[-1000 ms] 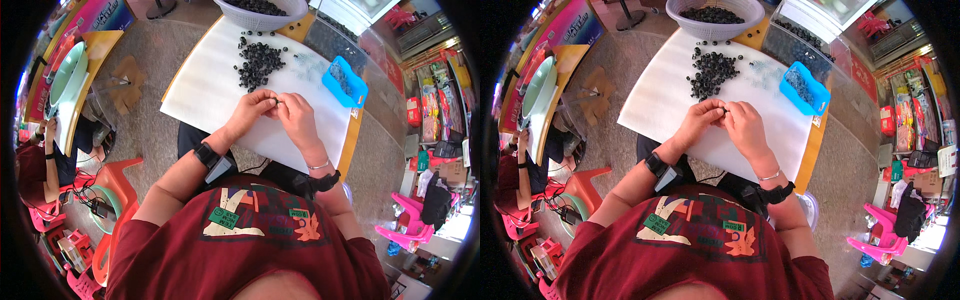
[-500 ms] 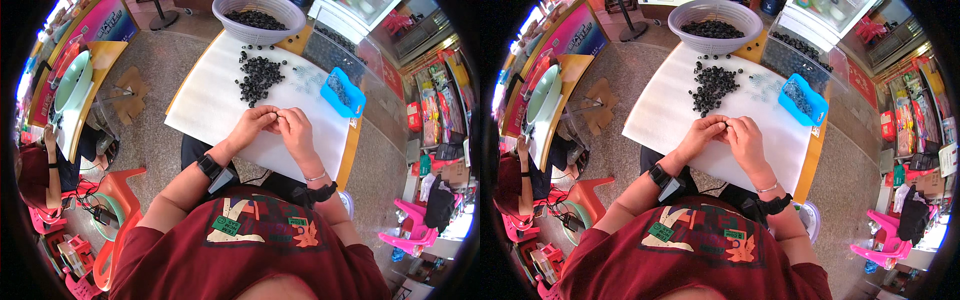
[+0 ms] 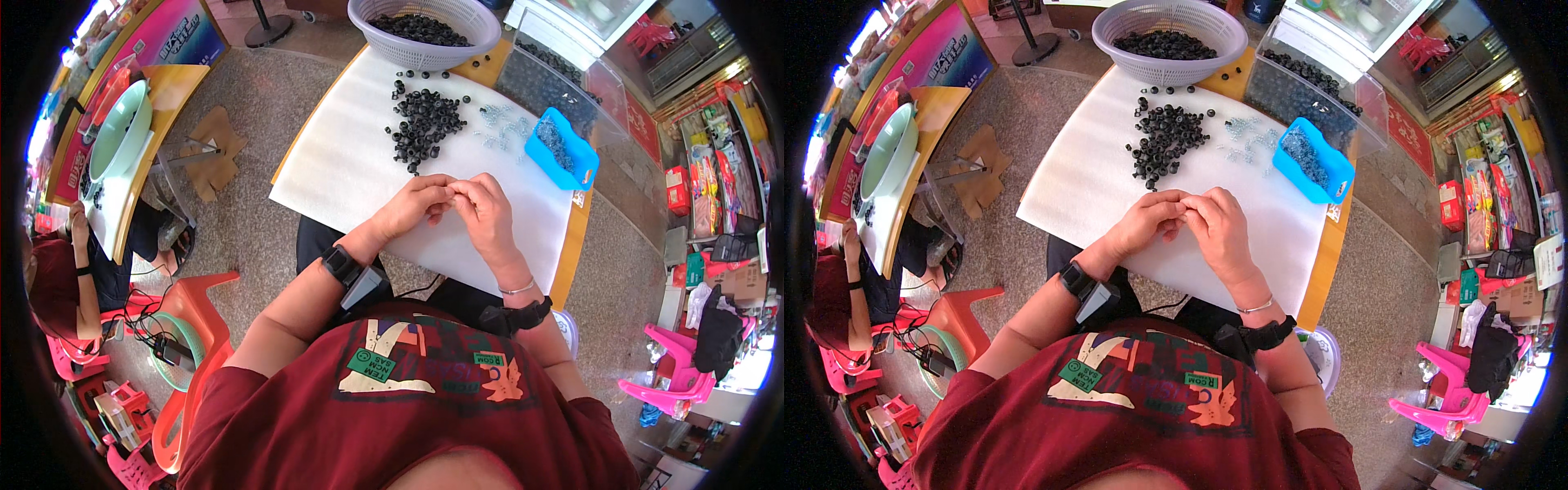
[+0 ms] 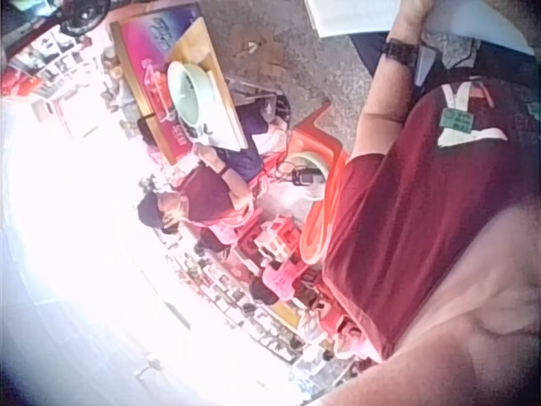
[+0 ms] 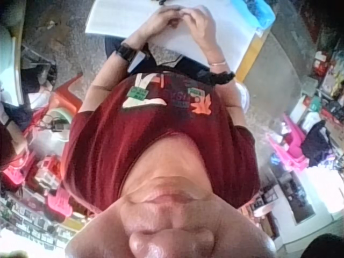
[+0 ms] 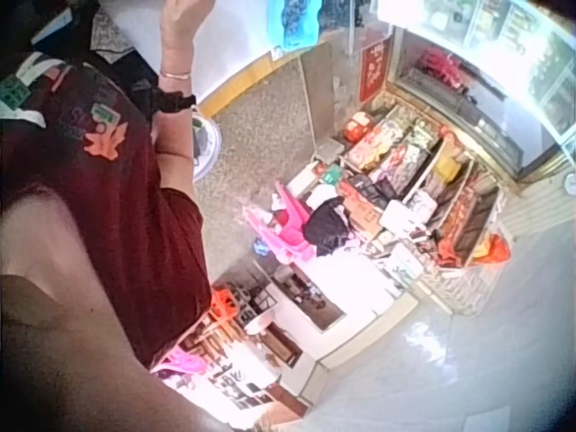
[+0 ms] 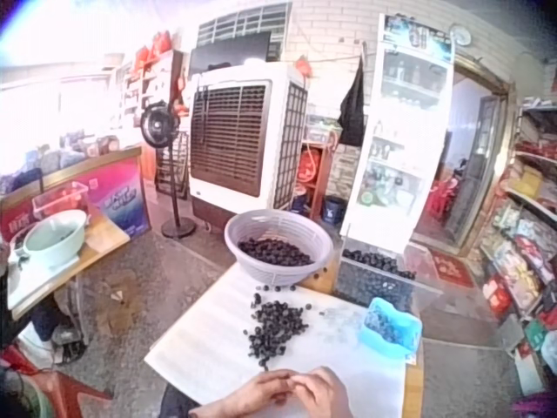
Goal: Sort small black plastic components from a pile and place them into a small blue container.
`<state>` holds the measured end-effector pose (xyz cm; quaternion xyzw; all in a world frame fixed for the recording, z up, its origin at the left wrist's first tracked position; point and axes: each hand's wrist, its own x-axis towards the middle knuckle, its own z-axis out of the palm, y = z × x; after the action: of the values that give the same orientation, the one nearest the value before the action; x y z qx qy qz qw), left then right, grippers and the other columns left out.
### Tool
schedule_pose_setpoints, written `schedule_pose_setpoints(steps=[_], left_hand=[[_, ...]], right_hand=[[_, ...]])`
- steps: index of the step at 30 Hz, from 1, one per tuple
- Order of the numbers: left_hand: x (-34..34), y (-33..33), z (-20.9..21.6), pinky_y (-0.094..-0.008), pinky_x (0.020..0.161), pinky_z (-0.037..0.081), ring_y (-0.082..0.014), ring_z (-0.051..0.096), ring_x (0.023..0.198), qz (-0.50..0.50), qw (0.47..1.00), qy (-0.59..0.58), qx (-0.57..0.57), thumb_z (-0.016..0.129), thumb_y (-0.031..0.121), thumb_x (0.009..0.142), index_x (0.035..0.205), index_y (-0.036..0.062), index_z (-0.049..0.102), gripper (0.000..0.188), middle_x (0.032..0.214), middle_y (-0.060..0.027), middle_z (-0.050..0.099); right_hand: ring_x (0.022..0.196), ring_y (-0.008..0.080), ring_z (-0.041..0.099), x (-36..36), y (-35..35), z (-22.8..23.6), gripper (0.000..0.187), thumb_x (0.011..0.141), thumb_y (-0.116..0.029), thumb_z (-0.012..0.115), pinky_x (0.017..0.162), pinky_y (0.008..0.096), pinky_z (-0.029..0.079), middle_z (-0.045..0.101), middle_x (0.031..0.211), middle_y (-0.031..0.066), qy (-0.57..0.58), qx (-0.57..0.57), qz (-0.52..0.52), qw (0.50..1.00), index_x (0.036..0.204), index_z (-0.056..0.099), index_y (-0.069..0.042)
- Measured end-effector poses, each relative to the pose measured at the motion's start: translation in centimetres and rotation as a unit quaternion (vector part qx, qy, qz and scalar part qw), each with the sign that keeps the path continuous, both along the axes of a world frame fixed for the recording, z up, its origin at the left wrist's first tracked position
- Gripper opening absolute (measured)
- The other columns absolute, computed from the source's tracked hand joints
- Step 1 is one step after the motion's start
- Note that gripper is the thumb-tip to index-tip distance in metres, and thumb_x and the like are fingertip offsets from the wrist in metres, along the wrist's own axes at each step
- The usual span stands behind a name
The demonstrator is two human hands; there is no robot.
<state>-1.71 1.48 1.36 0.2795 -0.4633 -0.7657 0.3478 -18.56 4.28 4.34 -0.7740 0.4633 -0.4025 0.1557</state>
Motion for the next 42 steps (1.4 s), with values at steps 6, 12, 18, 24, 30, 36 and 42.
schedule_pose_setpoints(steps=[6,12,18,24,30,36,42], left_hand=[[0.2,-0.1,-0.9,-0.0244,0.051,0.039,-0.0077,0.041,0.056,0.027,0.992,0.107,0.055,0.045,0.017,0.097,0.103,-0.0011,0.059,0.024,0.073,0.0002,0.047],[0.0,0.3,-0.8,-0.0247,0.049,0.035,-0.0092,0.039,0.056,0.095,0.983,0.137,0.083,0.043,0.017,0.098,0.107,0.0012,0.055,0.022,0.075,-0.0001,0.044],[0.3,0.0,-1.7,-0.0237,0.051,0.038,-0.0095,0.044,0.058,0.080,0.983,0.143,0.078,0.045,0.017,0.099,0.109,0.0017,0.055,0.021,0.077,-0.0007,0.049],[-0.6,0.5,-0.8,-0.0280,0.083,0.051,-0.0136,0.060,0.093,0.073,0.996,0.045,-0.011,0.046,0.019,0.101,0.127,-0.0017,0.050,0.034,0.106,-0.0067,0.060],[-0.2,0.7,0.1,-0.0309,0.083,0.051,-0.0165,0.061,0.091,0.044,0.998,0.047,-0.002,0.046,0.020,0.100,0.134,-0.0007,0.044,0.039,0.106,-0.0110,0.062],[0.0,0.2,-0.2,-0.0303,0.079,0.052,-0.0156,0.062,0.083,0.042,0.995,0.087,0.023,0.048,0.018,0.100,0.130,-0.0006,0.046,0.036,0.099,-0.0107,0.062],[0.1,0.5,-0.1,-0.0294,0.078,0.050,-0.0139,0.059,0.081,0.047,0.996,0.074,0.026,0.049,0.016,0.099,0.123,0.0006,0.053,0.028,0.096,-0.0067,0.061]], right_hand=[[0.071,0.0236,0.056,0.5,0.2,0.8,0.017,0.083,-0.006,0.064,0.063,0.0338,0.046,0.055,0.079,0.0083,-0.056,0.058,-0.002,0.997,0.100,0.065,-0.005],[0.075,0.0244,0.059,0.8,0.5,0.3,0.016,0.086,-0.003,0.060,0.065,0.0341,0.047,0.058,0.083,0.0098,-0.074,0.065,-0.018,0.995,0.102,0.063,-0.003],[0.076,0.0264,0.058,0.3,0.5,-0.8,0.020,0.084,-0.003,0.061,0.067,0.0357,0.047,0.058,0.085,0.0106,-0.064,0.047,-0.020,0.997,0.104,0.061,-0.004],[0.079,0.0296,0.056,0.6,-0.3,0.4,0.021,0.081,-0.009,0.064,0.070,0.0381,0.047,0.055,0.085,0.0103,0.050,-0.031,-0.013,0.998,0.102,0.061,-0.006],[0.081,0.0308,0.060,-1.0,-1.5,1.9,0.016,0.083,-0.008,0.060,0.067,0.0381,0.048,0.061,0.089,0.0136,-0.022,0.060,0.001,0.998,0.099,0.061,-0.005],[0.062,0.0193,0.062,-7.9,-11.0,7.2,0.019,0.082,-0.014,0.068,0.058,0.0318,0.048,0.065,0.072,0.0100,-0.069,-0.066,-0.184,0.978,0.098,0.063,-0.005],[0.080,0.0262,0.067,-13.8,-17.8,9.1,0.031,0.084,-0.021,0.066,0.074,0.0366,0.051,0.069,0.088,0.0155,0.007,-0.081,-0.312,0.947,0.110,0.064,-0.005]])
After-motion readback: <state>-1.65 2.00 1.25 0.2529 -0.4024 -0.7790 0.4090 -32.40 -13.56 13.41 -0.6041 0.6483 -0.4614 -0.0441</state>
